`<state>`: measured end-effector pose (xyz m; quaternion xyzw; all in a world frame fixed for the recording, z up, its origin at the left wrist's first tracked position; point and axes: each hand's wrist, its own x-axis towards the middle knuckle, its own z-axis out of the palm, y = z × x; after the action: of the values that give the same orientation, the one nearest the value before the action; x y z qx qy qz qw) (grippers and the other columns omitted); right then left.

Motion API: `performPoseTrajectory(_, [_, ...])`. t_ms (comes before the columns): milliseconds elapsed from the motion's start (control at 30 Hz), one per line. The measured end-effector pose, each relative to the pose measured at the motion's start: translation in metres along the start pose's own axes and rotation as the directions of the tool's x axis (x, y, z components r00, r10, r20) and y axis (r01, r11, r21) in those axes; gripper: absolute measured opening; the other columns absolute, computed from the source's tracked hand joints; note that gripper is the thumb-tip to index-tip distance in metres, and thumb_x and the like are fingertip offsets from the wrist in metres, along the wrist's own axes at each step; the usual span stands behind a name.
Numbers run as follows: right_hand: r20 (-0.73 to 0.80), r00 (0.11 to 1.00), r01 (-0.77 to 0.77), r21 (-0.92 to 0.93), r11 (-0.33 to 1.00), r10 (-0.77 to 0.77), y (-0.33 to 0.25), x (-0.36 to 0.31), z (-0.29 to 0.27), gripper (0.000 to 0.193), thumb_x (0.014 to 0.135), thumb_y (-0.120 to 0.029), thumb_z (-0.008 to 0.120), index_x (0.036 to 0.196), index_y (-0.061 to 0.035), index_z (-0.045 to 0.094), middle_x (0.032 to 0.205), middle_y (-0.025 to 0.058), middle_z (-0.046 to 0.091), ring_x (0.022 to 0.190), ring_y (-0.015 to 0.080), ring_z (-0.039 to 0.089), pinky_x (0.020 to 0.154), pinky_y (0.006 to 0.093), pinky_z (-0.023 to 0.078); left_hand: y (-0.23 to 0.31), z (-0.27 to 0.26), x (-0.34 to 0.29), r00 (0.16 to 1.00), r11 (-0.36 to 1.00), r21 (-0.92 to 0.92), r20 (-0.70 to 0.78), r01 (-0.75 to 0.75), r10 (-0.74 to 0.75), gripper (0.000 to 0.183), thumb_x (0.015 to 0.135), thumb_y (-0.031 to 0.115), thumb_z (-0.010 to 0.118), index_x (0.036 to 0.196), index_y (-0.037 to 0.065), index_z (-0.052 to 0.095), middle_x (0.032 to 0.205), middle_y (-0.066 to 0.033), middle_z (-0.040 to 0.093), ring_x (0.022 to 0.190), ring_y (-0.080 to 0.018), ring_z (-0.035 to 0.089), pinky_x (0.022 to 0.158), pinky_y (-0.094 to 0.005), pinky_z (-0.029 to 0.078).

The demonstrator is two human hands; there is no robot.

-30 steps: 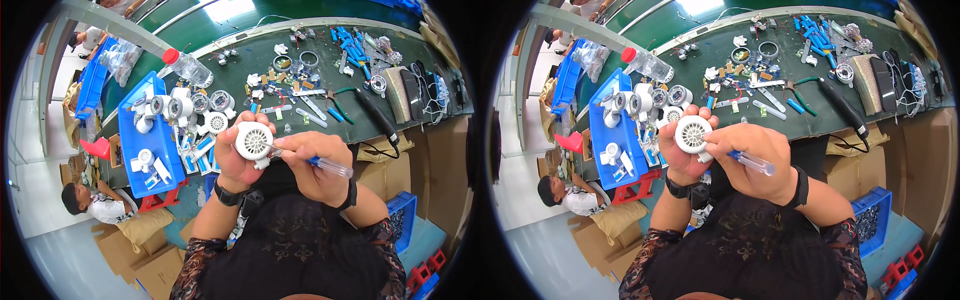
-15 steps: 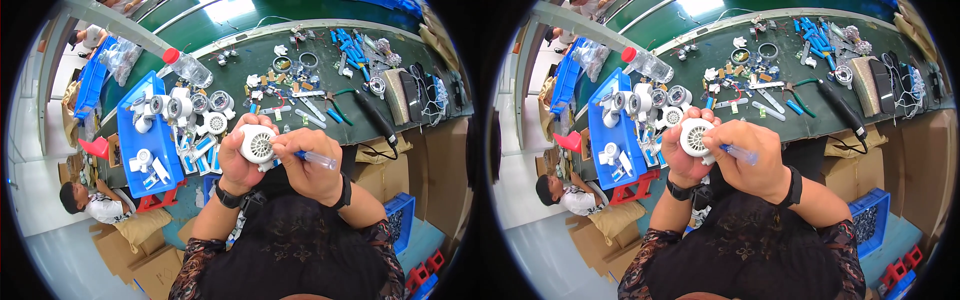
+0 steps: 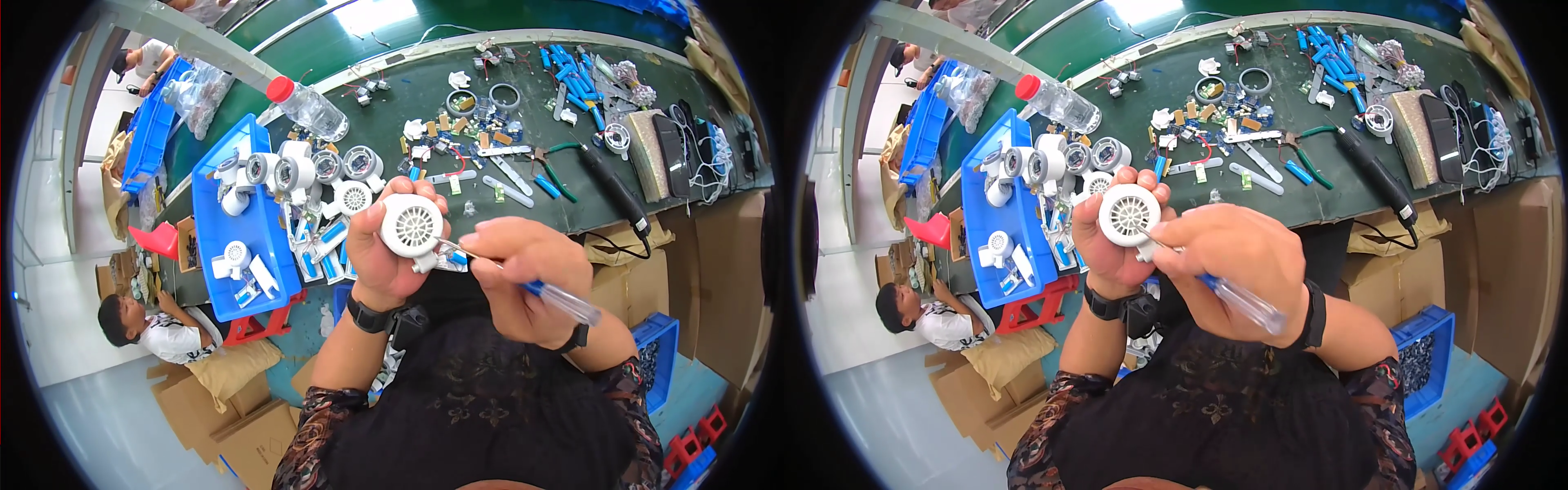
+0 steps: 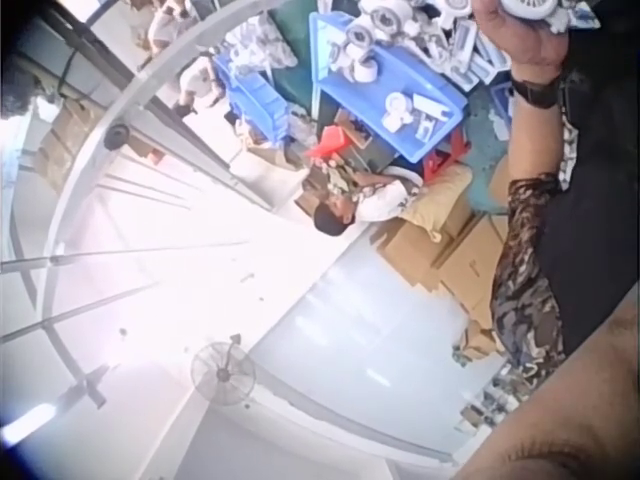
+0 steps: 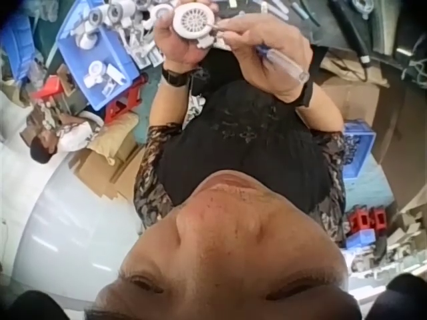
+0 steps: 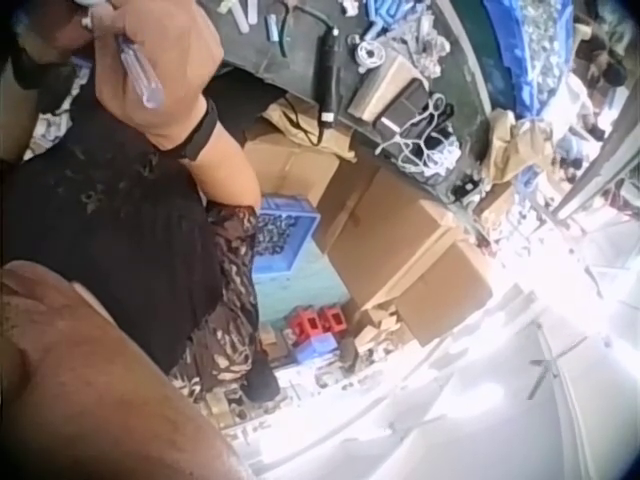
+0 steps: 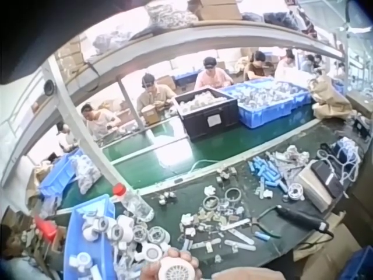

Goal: Assembling small plastic components using a precision manual tool on an electronics manufacturing line.

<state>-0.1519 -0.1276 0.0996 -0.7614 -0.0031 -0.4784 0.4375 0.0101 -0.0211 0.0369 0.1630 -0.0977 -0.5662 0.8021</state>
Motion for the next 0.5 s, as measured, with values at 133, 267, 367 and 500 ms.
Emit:
performPoseTrajectory(133, [-0.016, 0.988, -0.153, 0.098, 0.983, 0.155, 0.004, -0.005, 0.008, 0.026, 0.088, 0.006, 0.073, 0.101, -0.0053, 0.053, 0.094, 0.018, 0.075, 0.084, 0.0259, 0.075, 0.073, 0.0342, 0.059, 0.0, -0.005, 0.002, 1.0, 1.0, 0.007, 0.004, -0.008, 0.008, 0.039, 0.087, 0.037, 0.067, 0.111, 0.008, 0.058, 0.112, -0.0123, 0.058, 0.11, -0.0301, 0.059, 0.073, -0.0423, 0.058])
performPoseTrajectory(267, [-0.011, 0.983, -0.182, 0.054, 0.982, 0.183, 0.006, -0.007, 0.017, 0.025, 0.089, 0.004, 0.074, 0.1, -0.0038, 0.054, 0.093, 0.0169, 0.075, 0.083, 0.0228, 0.075, 0.07, 0.031, 0.058, -0.004, -0.001, 0.0, 0.999, 0.999, 0.013, -0.024, -0.033, 0.034, 0.041, 0.085, 0.038, 0.068, 0.11, 0.008, 0.058, 0.111, -0.0123, 0.059, 0.109, -0.0305, 0.059, 0.082, -0.042, 0.057])
performPoseTrajectory(367, [-0.017, 0.984, -0.174, 0.041, 0.984, 0.175, 0.011, -0.008, 0.023, 0.025, 0.089, 0.004, 0.075, 0.099, -0.0037, 0.054, 0.092, 0.0156, 0.076, 0.083, 0.0218, 0.075, 0.07, 0.0305, 0.058, -0.004, -0.001, 0.001, 0.999, 0.998, 0.038, -0.021, -0.043, 0.044, 0.042, 0.084, 0.039, 0.068, 0.11, 0.008, 0.057, 0.11, -0.0123, 0.059, 0.107, -0.0306, 0.058, 0.092, -0.0415, 0.053])
performPoseTrajectory(500, [-0.005, 0.984, -0.176, 0.017, 0.984, 0.176, 0.012, -0.01, 0.027, 0.024, 0.088, 0.004, 0.075, 0.097, -0.0039, 0.055, 0.091, 0.0147, 0.076, 0.082, 0.0218, 0.075, 0.07, 0.0311, 0.058, -0.005, 0.0, 0.0, 0.998, 0.996, 0.074, -0.012, -0.054, 0.055, 0.041, 0.084, 0.039, 0.069, 0.108, 0.008, 0.057, 0.109, -0.0124, 0.058, 0.106, -0.0304, 0.057, 0.096, -0.0411, 0.049])
